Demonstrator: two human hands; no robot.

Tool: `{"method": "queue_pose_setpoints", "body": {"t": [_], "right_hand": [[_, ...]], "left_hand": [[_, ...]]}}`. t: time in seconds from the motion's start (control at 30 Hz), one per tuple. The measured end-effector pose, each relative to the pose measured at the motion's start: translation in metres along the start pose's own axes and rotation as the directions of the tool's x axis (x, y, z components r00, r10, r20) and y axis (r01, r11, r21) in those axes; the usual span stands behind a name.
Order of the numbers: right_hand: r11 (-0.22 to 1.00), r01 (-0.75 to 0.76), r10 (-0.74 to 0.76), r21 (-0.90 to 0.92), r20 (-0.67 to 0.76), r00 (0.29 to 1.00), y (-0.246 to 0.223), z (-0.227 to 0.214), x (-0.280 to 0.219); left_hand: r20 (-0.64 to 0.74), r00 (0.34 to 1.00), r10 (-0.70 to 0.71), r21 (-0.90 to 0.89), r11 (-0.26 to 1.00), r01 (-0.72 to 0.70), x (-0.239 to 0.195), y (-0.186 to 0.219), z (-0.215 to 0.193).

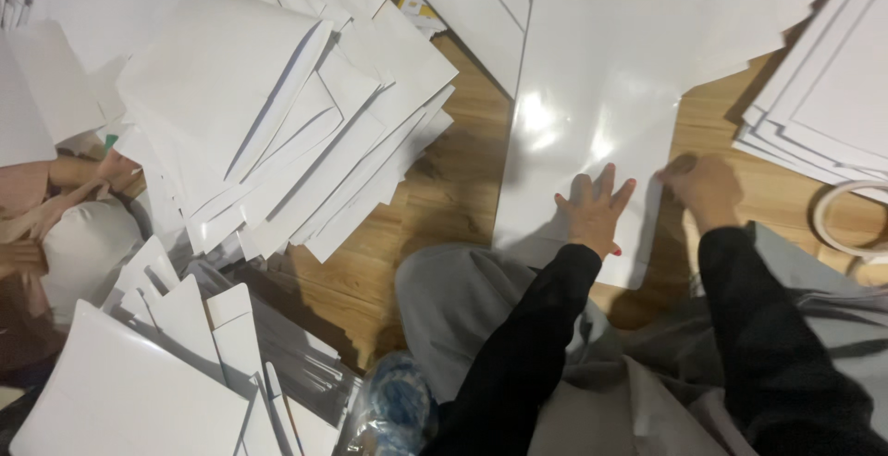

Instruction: The person sits on the floor and repeatedly applies clear tape to the edges of white paper sheets. They smooth the tape down with their fingers and place the finished sheets into a growing stack.

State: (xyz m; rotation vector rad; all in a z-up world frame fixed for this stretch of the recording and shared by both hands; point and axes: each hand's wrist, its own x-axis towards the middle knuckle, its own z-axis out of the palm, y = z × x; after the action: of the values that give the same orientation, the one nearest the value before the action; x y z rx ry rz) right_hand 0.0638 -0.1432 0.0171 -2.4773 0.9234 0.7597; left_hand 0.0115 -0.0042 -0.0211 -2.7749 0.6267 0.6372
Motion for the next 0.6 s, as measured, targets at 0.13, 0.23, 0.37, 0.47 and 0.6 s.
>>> {"method": "queue_pose_setpoints", "body": {"t": [0.13,0.23,0.37,0.47,0.6], "right_hand": [[0.988,0.154,-0.154,-0.007,-0.007,0.988,0.034,0.014,-0.063],[0.964,0.26,-0.263,-0.05,-0.06,0.963,0.059,0.027,-0.094],[0.948,0.278,-0.269,-0.157,0.078,0.96,0.097,0.062,-0.089],[0.939,0.332,-0.326,-0.088,0.073,0.943,0.122,0.075,-0.086],[0.926,0.373,-0.366,-0.058,0.103,0.925,0.121,0.059,-0.119]], "left_hand": [[-0.018,0.999,0.044,-0.115,0.992,-0.046,-0.006,-0.005,-0.004],[-0.112,0.993,0.047,-0.148,0.987,-0.064,-0.011,-0.005,0.013],[-0.246,0.968,-0.041,-0.3,0.953,-0.036,-0.041,-0.009,0.02],[-0.28,0.951,-0.135,-0.321,0.946,0.04,-0.072,-0.022,0.011],[-0.228,0.831,-0.507,-0.49,0.798,0.352,-0.079,-0.057,0.011]]}}
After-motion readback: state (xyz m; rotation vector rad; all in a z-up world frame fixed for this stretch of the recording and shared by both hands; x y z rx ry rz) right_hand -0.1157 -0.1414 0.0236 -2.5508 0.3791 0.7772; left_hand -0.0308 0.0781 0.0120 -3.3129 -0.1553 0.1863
